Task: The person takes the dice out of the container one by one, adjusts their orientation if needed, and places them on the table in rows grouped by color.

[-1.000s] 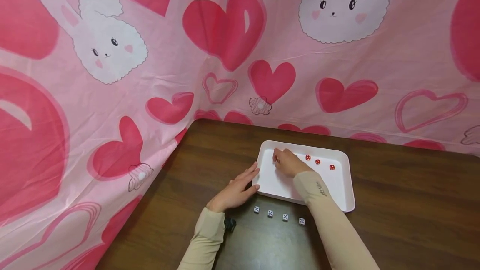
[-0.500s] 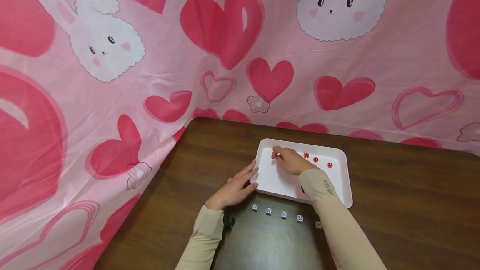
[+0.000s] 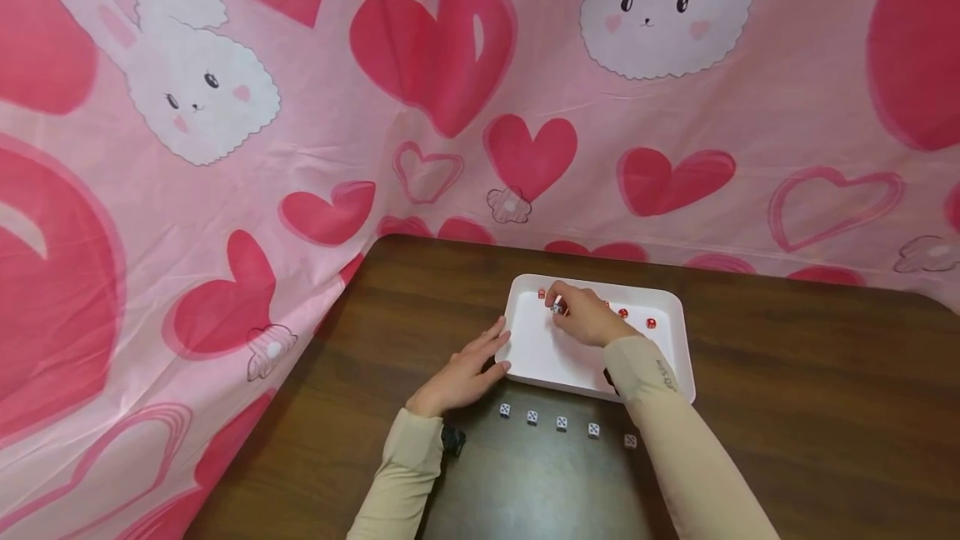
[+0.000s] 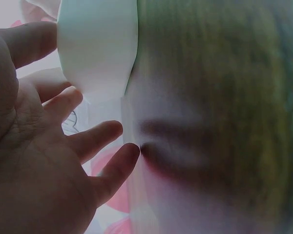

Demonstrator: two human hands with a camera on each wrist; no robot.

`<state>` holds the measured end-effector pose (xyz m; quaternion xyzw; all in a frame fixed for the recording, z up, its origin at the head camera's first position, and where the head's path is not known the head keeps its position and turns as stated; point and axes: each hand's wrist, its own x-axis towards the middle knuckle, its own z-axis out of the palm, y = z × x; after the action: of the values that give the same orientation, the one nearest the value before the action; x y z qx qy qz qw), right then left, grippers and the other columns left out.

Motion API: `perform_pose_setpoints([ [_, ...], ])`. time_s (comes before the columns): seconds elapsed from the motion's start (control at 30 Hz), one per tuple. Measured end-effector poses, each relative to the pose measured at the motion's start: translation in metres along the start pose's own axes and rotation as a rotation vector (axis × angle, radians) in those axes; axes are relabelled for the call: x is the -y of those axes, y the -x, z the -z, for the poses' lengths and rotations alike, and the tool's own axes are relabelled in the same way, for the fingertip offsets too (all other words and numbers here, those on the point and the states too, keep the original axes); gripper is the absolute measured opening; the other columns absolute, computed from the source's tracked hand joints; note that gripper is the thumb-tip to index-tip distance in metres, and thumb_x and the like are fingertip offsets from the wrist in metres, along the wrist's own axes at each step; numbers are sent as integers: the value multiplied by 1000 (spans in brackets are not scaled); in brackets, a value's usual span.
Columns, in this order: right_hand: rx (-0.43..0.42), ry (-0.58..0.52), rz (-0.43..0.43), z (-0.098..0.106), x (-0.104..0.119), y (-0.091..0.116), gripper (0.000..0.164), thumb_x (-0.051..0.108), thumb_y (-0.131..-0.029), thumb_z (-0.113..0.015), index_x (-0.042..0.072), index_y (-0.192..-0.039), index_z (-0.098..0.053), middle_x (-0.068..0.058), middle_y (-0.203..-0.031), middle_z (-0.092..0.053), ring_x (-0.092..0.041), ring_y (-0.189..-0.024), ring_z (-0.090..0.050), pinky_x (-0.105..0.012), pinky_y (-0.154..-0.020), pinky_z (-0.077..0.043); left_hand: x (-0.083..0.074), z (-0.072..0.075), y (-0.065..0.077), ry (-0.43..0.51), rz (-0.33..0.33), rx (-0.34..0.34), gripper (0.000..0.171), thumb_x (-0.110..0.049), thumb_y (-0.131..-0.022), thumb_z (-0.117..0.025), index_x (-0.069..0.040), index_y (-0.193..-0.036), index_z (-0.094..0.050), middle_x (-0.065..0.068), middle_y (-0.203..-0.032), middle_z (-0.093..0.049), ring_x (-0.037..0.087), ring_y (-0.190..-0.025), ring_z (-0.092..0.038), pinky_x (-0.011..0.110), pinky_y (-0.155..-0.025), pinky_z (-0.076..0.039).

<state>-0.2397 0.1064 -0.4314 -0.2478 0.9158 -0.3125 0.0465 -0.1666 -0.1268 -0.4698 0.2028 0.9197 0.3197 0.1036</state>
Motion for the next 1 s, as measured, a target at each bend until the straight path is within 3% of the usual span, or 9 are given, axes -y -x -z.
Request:
perform_pose_setpoints([
  [0.47, -83, -14, -13, 13, -3, 13, 15, 8, -82, -60, 10, -96, -55, -3, -83, -62, -17, -77, -54, -29, -67, -44, -2, -2, -3, 3, 11, 14, 55, -43, -92, -41, -25, -141, -26, -18, -149, -5, 21, -138, -14, 63, -101, -15],
  [0.73, -55, -123, -62, 24, -9, 32, 16, 6, -85, -55, 6, -101, -50, -11, -89, -65, -18, -63, -56, -27, -53, -45, -2, -3, -5, -1, 0, 7, 54, -43, -93, -40, -25, -142, -25, -19, -149, -5, 21, -139, -13, 62, -101, -16],
  [1.0, -98, -94, -91, 28, -18, 48, 19, 11, -84, -60, 8, -100, -51, -6, -87, -65, -13, -70, -57, -28, -62, -44, -2, -2, -4, 7, 6, 8, 55, -43, -92, -41, -24, -142, -25, -18, -149, -5, 21, -139, -12, 63, -101, -15],
])
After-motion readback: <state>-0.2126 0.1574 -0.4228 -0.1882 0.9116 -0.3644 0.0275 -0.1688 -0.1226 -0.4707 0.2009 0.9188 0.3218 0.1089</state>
